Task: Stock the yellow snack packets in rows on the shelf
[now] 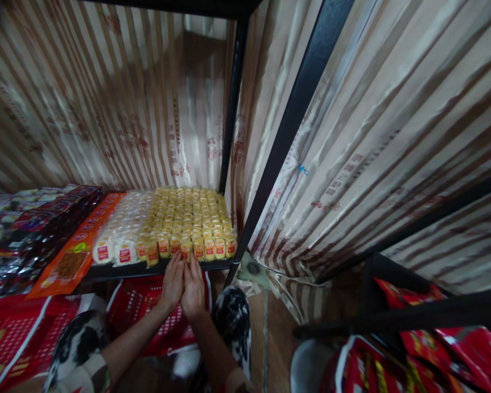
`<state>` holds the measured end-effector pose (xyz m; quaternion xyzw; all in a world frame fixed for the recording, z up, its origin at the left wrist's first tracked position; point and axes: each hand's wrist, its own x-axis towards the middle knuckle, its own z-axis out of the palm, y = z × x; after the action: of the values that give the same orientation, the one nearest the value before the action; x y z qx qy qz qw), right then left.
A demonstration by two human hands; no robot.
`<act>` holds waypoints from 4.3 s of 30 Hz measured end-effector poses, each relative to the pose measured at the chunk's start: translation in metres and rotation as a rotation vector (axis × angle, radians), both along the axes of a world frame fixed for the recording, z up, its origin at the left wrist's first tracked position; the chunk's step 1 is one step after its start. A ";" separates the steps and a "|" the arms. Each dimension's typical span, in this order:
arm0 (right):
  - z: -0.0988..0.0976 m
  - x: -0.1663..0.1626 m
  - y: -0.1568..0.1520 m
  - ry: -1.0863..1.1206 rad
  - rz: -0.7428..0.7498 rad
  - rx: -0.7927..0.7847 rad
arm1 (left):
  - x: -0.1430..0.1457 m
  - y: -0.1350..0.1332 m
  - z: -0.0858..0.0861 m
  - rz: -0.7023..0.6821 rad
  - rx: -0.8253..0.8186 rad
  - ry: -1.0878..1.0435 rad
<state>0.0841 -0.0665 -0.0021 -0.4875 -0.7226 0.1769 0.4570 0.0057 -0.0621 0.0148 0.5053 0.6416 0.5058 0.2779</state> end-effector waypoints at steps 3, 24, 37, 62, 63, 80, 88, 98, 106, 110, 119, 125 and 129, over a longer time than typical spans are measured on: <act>-0.002 0.009 -0.003 -0.070 -0.049 0.104 | 0.000 0.000 -0.001 -0.006 -0.011 0.019; -0.002 0.007 0.015 -0.093 0.025 -0.032 | 0.004 -0.005 -0.010 0.014 0.048 0.047; -0.004 0.010 0.014 -0.035 0.057 -0.073 | 0.009 -0.015 0.000 -0.043 0.006 0.066; 0.000 0.020 0.018 -0.280 -0.043 0.033 | 0.007 -0.003 -0.003 -0.044 0.038 -0.067; 0.000 0.020 0.018 -0.280 -0.045 0.027 | 0.006 -0.003 -0.003 -0.044 0.037 -0.069; 0.010 0.026 0.014 -0.224 -0.014 0.082 | 0.008 -0.004 0.001 -0.047 0.031 -0.052; 0.014 0.027 0.012 -0.241 -0.020 0.098 | 0.009 -0.003 0.001 -0.056 0.012 -0.042; 0.012 0.030 0.009 -0.207 -0.003 0.128 | 0.011 -0.003 0.001 -0.071 0.012 -0.046; 0.006 0.035 0.006 -0.214 -0.116 0.118 | 0.011 -0.007 -0.001 -0.085 0.017 -0.073; 0.002 0.039 0.009 -0.256 -0.144 0.091 | 0.012 -0.009 0.003 -0.121 0.018 -0.103; 0.007 0.039 0.018 -0.303 -0.176 0.028 | 0.016 -0.001 0.005 -0.202 -0.036 -0.194; 0.017 0.031 0.022 -0.374 -0.205 -0.027 | 0.012 0.003 0.004 -0.220 -0.044 -0.179; 0.018 0.029 0.025 -0.378 -0.217 -0.039 | 0.013 0.003 0.007 -0.223 -0.048 -0.158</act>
<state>0.1127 -0.0411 0.0162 -0.5956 -0.7351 0.0460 0.3205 0.0184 -0.0592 0.0216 0.5251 0.5696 0.4945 0.3942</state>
